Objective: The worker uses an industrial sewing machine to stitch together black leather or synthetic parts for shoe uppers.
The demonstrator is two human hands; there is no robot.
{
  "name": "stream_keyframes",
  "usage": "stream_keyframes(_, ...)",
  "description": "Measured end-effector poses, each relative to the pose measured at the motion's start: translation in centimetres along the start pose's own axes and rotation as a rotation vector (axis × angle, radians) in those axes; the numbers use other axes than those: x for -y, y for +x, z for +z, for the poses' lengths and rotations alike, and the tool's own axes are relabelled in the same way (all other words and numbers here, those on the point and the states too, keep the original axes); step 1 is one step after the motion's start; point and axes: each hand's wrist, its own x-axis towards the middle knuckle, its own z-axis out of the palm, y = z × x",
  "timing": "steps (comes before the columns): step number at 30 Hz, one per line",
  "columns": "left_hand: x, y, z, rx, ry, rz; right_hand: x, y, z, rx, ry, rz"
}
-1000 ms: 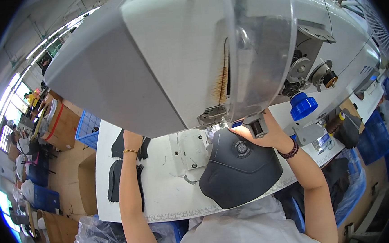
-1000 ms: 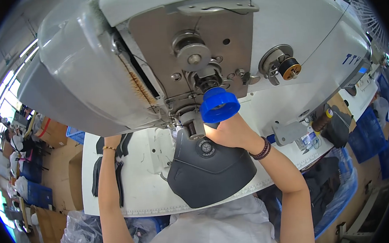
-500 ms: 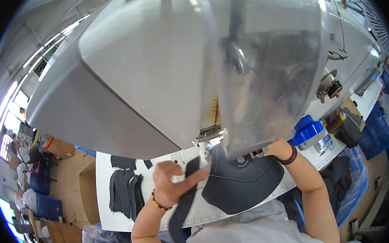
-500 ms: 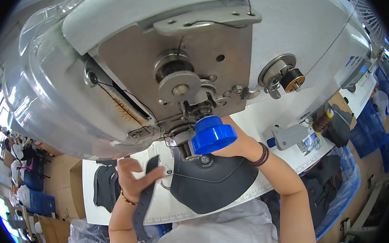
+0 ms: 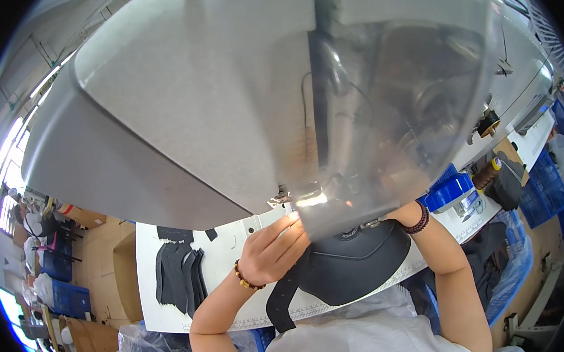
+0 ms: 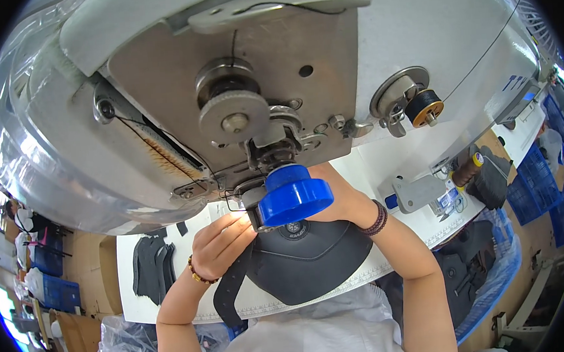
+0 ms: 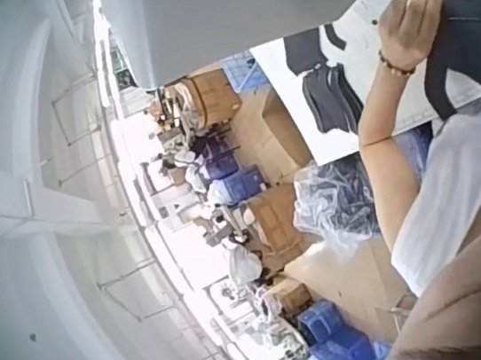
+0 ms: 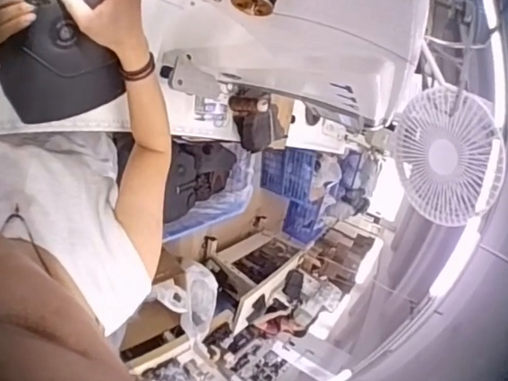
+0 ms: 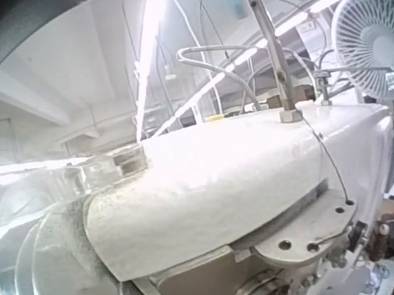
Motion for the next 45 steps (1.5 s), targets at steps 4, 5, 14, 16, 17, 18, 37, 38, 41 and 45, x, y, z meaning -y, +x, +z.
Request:
stream_keyframes(4,0.0,0.3,0.0,-0.002,0.024,-0.001,0.6,0.3,0.1,-0.007,0.05,0.062)
stream_keyframes(5,0.0,0.3,0.1,-0.001,0.023,-0.003,0.5,0.3,0.1,-0.008,0.038,0.04)
stream_keyframes(14,-0.1,1.0,-0.8,0.105,-0.051,-0.021,-1.5,-0.2,0.2,0.078,0.069,0.009)
stream_keyframes(16,-0.1,1.2,-1.3,0.193,0.014,0.006,-1.8,-0.4,0.1,0.099,0.071,0.039)
stream_keyframes(17,-0.1,1.3,-1.3,0.19,0.016,0.002,-2.5,-0.9,0.2,0.095,0.164,0.039)
stream_keyframes(18,-0.1,1.5,-1.4,0.183,0.025,0.013,-3.3,-1.4,0.3,0.091,0.257,0.04)
stream_keyframes(37,1.1,1.1,-1.0,0.106,0.061,-0.025,-8.4,-3.4,0.3,0.384,0.086,0.123)
stream_keyframes(38,1.1,1.1,-1.0,0.107,0.062,-0.024,-8.5,-3.3,0.3,0.383,0.087,0.122)
stream_keyframes(41,1.1,1.2,-1.0,0.11,0.077,-0.022,-8.9,-3.0,0.6,0.404,0.051,0.181)
stream_keyframes(45,0.8,1.6,-1.0,0.096,0.057,-0.031,-10.1,-2.7,1.7,0.35,0.175,0.224)
